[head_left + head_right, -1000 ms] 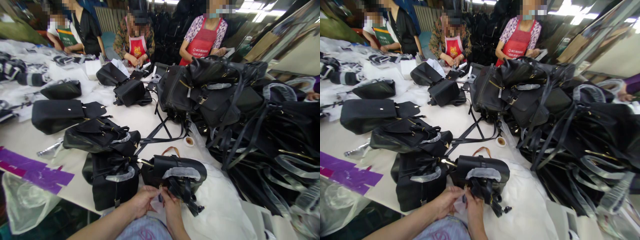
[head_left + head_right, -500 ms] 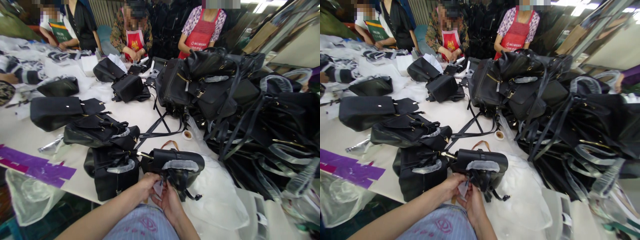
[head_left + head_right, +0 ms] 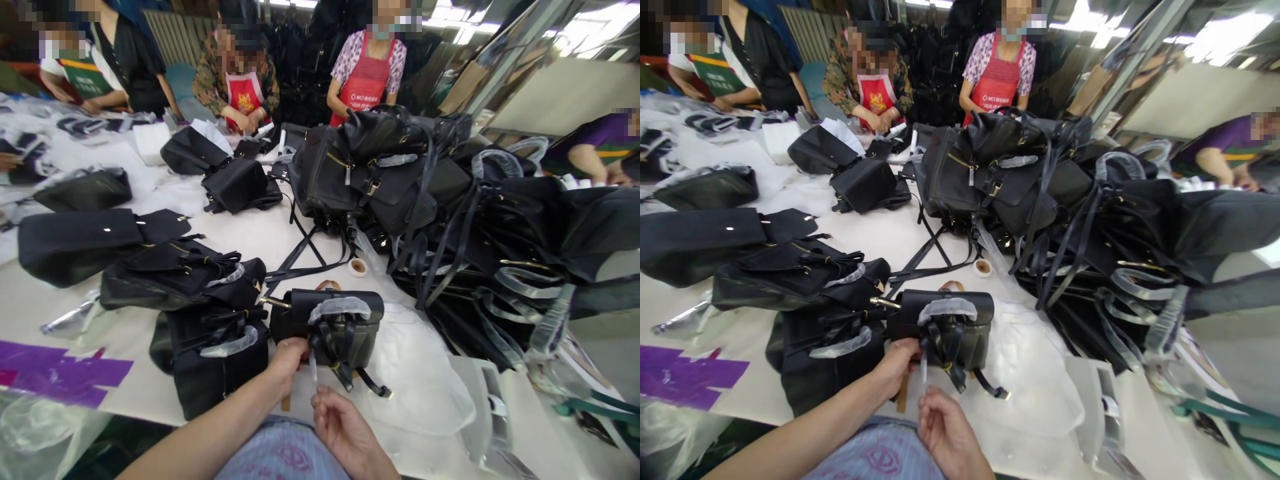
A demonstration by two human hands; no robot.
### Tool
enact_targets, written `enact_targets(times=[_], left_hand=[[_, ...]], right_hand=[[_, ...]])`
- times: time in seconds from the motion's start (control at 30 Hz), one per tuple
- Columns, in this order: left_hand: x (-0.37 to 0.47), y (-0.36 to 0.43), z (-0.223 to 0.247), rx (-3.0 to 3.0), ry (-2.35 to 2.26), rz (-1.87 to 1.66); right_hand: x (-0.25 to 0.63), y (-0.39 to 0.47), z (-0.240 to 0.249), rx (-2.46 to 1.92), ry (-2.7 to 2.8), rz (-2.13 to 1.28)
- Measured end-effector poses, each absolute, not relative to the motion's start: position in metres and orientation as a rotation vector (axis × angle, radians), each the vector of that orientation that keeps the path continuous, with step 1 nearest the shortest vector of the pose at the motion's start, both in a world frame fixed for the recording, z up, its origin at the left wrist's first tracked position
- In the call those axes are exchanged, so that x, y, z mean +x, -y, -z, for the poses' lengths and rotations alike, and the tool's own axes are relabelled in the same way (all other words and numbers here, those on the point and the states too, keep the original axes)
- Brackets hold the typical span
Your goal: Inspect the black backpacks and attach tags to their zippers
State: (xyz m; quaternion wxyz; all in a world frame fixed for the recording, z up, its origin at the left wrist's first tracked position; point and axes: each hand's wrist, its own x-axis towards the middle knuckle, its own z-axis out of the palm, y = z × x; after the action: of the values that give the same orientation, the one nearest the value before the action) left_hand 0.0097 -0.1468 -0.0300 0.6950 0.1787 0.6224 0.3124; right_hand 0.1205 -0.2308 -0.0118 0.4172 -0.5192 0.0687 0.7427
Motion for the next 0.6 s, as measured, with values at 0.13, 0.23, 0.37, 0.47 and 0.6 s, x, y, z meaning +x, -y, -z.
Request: enact_targets(times=[0.13,0.23,0.37,0.47,0.6], left_hand=[[0.009,0.144,0.028,0.442,-1.384,-0.691],[0.007,0.145,0.025,0.476,-1.374,-0.662],[0.001,0.146,0.015,0.521,-1.327,-0.565],[-0.006,0.139,0.013,0.528,-1.282,-0.466],[-0.013,0.124,0.016,0.614,-1.314,-0.355]], right_hand=[[0.117,0.224,0.004,-1.652,0.483,-1.497],[0.108,0.208,0.012,-1.758,0.754,-1.413],[0.098,0.206,0.024,-1.730,0.718,-1.508],[0.115,0.224,0.024,-1.722,0.712,-1.527],[0.195,0.263,0.016,-1.858,0.607,-1.208]])
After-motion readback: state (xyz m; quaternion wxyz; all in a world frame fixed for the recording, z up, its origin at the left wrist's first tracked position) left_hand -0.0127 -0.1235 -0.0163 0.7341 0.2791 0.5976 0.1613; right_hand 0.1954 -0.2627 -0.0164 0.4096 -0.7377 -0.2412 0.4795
